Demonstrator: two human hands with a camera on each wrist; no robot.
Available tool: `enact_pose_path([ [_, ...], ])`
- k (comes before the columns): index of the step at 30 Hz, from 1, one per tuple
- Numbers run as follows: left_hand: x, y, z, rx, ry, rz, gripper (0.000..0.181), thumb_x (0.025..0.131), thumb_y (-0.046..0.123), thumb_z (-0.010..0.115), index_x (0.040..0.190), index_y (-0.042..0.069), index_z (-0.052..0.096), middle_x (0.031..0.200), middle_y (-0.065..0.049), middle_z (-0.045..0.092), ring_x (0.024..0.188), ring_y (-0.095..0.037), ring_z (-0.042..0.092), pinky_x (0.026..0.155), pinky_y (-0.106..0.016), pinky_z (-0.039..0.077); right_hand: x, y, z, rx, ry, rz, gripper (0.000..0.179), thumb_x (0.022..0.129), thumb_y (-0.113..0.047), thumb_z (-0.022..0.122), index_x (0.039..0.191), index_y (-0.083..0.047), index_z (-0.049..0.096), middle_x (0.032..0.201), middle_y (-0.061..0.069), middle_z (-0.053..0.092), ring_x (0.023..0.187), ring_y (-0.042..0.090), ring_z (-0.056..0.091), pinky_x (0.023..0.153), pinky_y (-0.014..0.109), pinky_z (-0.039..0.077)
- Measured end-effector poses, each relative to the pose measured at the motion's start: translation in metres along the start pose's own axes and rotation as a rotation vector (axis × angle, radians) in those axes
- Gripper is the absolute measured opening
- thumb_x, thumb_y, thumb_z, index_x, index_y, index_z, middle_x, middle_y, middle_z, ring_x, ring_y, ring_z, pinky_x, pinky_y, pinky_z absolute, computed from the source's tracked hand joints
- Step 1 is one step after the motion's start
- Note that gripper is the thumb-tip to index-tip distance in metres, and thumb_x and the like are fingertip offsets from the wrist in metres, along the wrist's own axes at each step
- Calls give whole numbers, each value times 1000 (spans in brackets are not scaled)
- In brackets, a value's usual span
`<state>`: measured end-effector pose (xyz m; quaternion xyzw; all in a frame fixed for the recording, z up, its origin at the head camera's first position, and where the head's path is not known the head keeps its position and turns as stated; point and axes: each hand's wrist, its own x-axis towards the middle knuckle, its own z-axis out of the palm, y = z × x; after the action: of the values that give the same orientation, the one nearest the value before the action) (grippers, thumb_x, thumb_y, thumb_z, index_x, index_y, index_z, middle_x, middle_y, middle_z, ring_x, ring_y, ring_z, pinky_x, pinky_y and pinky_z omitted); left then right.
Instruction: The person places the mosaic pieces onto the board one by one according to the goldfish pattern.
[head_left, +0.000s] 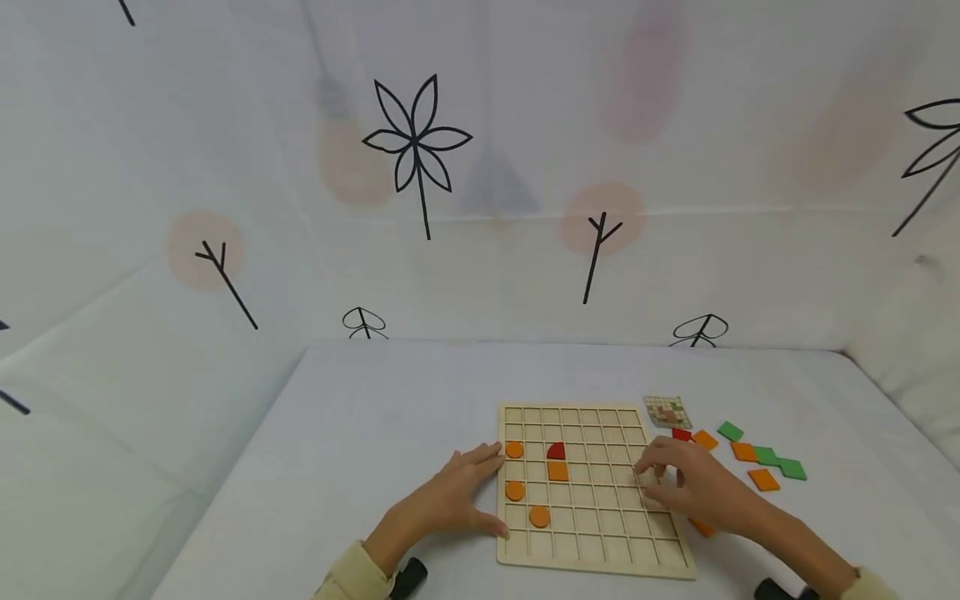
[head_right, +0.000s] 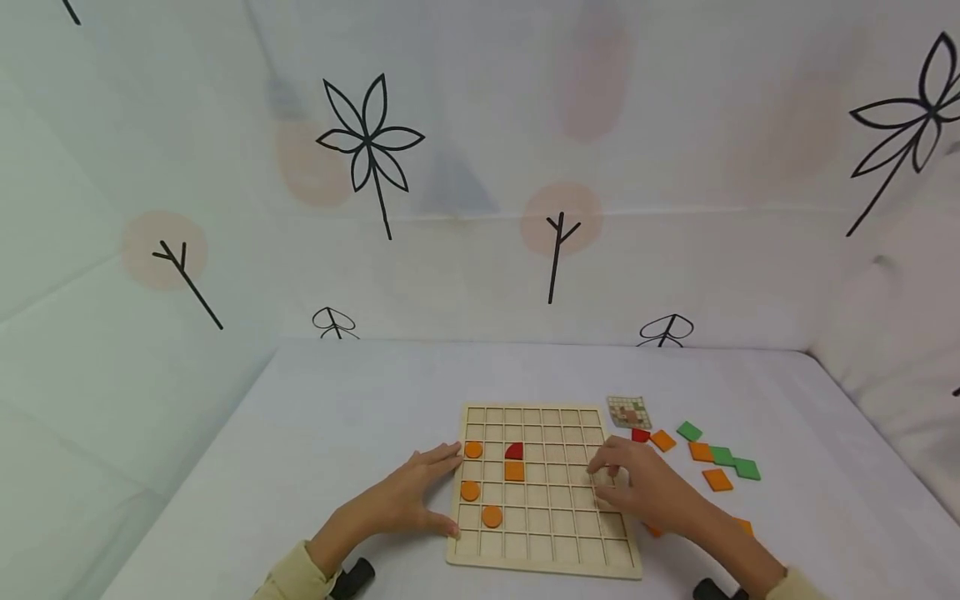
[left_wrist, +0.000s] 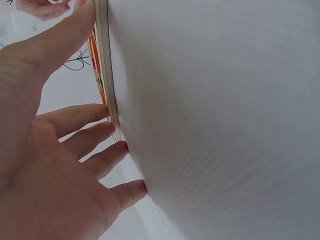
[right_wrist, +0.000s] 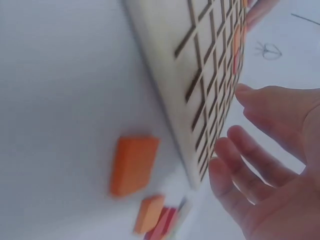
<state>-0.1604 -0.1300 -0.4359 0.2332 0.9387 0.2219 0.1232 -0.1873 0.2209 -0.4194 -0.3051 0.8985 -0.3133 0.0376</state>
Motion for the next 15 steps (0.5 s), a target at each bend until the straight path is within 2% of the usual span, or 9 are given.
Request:
enact_pose_path([
  [3,0,1,0,2,-2,0,97,66,57,77,142,8,43,152,-3,30,140,-22,25,111,-54,21,-22,4,-8,-51,-3,77,17,80,-20,76,93,-20,66,91,-9,54,74,4,47,54,20,42],
  [7,0,1,-1,2,-5,-2,97,66,56,77,143,8,42,152,-3,30,140,-22,25,111,-53,20,-49,12,-14,-149,41,115,21,76,-20,78,91,-24,65,89,-12,53,75,3,46,55,20,41],
  [9,0,1,-1,0,-5,-3,97,66,56,77,142,8,42,152,-3,30,140,-22,25,111,-54,20,-58,16,-16,-186,30,181,20,75,-20,79,89,-24,66,88,-10,54,75,5,47,55,20,43],
  [11,0,1,0,2,-7,-5,97,66,56,77,142,8,43,152,-3,30,140,-22,25,111,-53,20,-66,19,-18,-212,-9,272,19,74,-22,80,88,-23,67,91,-8,57,78,8,50,58,22,47],
  [15,1,1,0,5,-9,-11,97,66,57,77,143,9,43,153,-2,30,141,-21,25,111,-53,20,-77,24,-20,-239,-103,425,19,74,-23,79,89,-17,69,92,-2,58,82,17,53,69,36,56],
])
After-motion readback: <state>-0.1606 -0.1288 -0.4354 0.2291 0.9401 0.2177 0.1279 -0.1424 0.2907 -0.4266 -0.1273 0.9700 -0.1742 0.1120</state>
